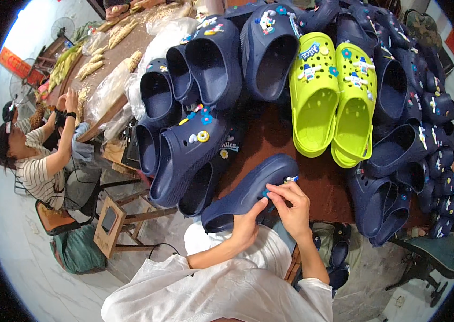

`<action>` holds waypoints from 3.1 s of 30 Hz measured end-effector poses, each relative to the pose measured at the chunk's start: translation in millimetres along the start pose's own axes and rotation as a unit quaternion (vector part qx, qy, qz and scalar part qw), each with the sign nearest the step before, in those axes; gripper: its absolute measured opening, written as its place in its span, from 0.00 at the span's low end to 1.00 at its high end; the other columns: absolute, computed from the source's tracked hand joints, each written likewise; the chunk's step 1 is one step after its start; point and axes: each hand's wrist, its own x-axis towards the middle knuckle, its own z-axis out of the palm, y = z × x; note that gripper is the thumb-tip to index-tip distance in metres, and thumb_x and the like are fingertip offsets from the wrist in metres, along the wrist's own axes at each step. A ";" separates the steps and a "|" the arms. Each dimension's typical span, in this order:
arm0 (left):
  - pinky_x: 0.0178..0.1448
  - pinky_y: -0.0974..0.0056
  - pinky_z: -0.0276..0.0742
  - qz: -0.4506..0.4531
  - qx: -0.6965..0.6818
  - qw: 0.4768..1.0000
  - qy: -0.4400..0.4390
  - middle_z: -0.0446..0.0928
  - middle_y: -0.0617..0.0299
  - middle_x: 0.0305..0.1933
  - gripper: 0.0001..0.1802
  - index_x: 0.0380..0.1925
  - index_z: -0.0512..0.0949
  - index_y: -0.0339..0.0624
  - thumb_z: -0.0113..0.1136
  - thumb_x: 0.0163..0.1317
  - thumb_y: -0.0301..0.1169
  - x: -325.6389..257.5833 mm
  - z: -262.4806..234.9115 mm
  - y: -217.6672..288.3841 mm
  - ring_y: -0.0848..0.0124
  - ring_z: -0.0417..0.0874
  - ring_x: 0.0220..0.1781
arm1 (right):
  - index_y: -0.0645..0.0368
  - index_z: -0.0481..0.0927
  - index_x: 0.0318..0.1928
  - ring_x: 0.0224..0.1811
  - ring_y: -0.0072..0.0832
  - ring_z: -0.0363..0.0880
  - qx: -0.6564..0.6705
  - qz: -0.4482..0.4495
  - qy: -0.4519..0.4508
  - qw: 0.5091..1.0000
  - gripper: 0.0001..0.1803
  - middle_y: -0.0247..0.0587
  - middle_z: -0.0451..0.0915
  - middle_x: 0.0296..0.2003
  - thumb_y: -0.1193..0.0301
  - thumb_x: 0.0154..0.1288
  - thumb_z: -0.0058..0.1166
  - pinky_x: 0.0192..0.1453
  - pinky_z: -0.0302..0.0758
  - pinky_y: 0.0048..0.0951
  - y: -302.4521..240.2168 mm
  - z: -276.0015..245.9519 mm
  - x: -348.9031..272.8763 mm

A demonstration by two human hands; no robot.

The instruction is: Attaching decorative charms (Jibbitz) to the holes of foam clogs.

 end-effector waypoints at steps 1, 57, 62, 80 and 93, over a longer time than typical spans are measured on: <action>0.63 0.65 0.72 0.008 0.006 1.000 0.003 0.78 0.61 0.54 0.20 0.54 0.75 0.38 0.64 0.62 0.20 -1.4 1.4 -0.3 0.71 0.78 0.56 | 0.60 0.85 0.49 0.36 0.25 0.80 0.036 0.031 0.007 0.999 0.15 0.37 0.80 0.37 0.78 0.60 0.64 0.40 0.77 0.24 1.9 1.7 0.7; 0.70 0.46 0.70 -0.177 -0.214 0.961 -0.006 0.79 0.48 0.57 0.17 0.54 0.75 0.34 0.55 0.67 0.29 55.0 -15.4 38.4 0.54 0.79 0.61 | 0.60 0.79 0.54 0.44 0.30 0.79 0.049 0.104 0.151 0.982 0.16 0.43 0.76 0.45 0.76 0.66 0.60 0.47 0.79 0.28 48.4 30.0 -41.7; 0.72 0.44 0.66 -0.181 -0.244 0.952 -0.038 0.78 0.46 0.59 0.18 0.56 0.74 0.34 0.55 0.68 0.30 68.1 -34.0 29.8 0.53 0.77 0.63 | 0.56 0.82 0.52 0.45 0.37 0.79 0.053 0.063 0.164 0.983 0.16 0.44 0.76 0.46 0.72 0.63 0.63 0.48 0.78 0.32 36.1 42.3 -29.6; 0.76 0.43 0.60 -0.151 -0.169 0.974 0.016 0.72 0.43 0.65 0.29 0.61 0.70 0.28 0.62 0.60 0.27 122.7 -45.0 49.7 0.51 0.70 0.69 | 0.61 0.57 0.73 0.68 0.54 0.64 0.023 0.054 0.198 0.979 0.39 0.59 0.61 0.66 0.66 0.66 0.58 0.70 0.66 0.46 30.2 91.4 -54.9; 0.60 0.58 0.73 -0.087 0.069 0.984 -0.141 0.81 0.58 0.49 0.12 0.43 0.79 0.41 0.64 0.62 0.33 83.2 -44.5 27.6 0.65 0.79 0.51 | 0.60 0.53 0.73 0.63 0.55 0.68 0.018 0.110 0.184 0.976 0.46 0.58 0.63 0.60 0.77 0.56 0.62 0.66 0.69 0.45 34.1 115.9 -82.2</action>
